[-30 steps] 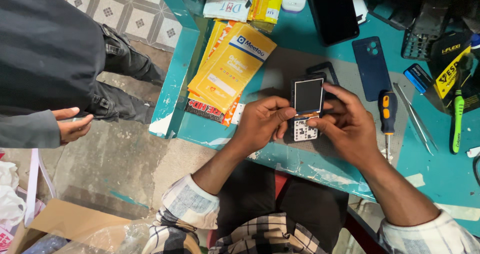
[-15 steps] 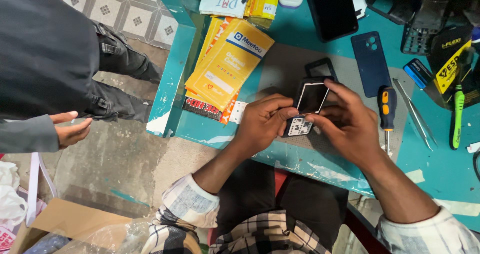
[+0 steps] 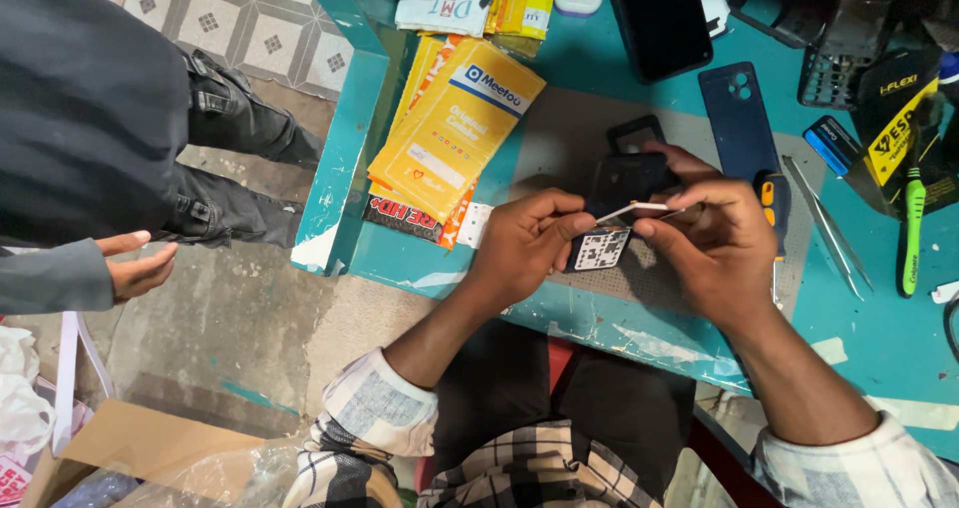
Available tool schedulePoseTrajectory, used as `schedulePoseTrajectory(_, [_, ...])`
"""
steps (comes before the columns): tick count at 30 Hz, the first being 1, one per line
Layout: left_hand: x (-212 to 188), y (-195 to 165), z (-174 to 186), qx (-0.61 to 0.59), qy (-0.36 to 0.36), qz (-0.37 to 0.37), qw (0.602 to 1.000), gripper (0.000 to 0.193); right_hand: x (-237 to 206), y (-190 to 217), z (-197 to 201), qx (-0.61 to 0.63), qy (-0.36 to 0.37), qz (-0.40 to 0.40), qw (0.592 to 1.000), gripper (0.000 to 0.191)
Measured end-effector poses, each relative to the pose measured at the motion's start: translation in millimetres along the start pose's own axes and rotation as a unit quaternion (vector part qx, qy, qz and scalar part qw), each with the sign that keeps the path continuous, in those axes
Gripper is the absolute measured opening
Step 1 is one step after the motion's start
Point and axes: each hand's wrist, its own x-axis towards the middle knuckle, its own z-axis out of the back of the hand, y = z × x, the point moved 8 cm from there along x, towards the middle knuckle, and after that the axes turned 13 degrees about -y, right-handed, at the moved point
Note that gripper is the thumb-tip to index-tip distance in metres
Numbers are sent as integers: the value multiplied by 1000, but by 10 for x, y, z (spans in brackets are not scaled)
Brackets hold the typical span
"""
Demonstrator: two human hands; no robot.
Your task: The person disassembles a mobile phone using a screwdriver and tweezers. They remove the back cover, battery, and internal components, then wipe the parts with a cloth.
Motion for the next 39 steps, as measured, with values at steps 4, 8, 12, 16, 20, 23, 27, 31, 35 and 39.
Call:
schedulePoseTrajectory(4, [34,-15,75,59,-29,-34,997,25,46,118,-57,-7,11,25,1000,29])
schedulePoseTrajectory(8, [88,2,71,-14,-21,-7,1000,27,97,259,-149,-15,37,53,998,24])
schedulePoseTrajectory(12, [129,-27,65,-46,-14,-7,999,29,122,342,-240,-19,64,65,996,20])
schedulePoseTrajectory(16, [105,-55,109,-22,-17,5,1000,32,107,370,-309,-75,80,72,991,20])
schedulePoseTrajectory(20, [97,-31,95,-95,-4,64,993,34,93,407,-390,-112,99,94,984,23])
schedulePoseTrajectory(23, [117,-2,85,-108,1,84,991,36,106,368,-417,-129,109,79,982,26])
schedulePoseTrajectory(27, [120,2,87,-126,16,89,988,37,112,309,-424,-160,115,83,977,33])
schedulePoseTrajectory(31, [110,-55,129,-104,21,72,992,38,88,-66,-343,-148,96,-114,978,41])
schedulePoseTrajectory(35, [115,-188,119,-32,23,66,997,38,61,-217,-255,-136,73,-162,975,43])
schedulePoseTrajectory(39, [121,-682,261,160,-35,35,986,37,77,-322,-210,-103,55,-181,977,45])
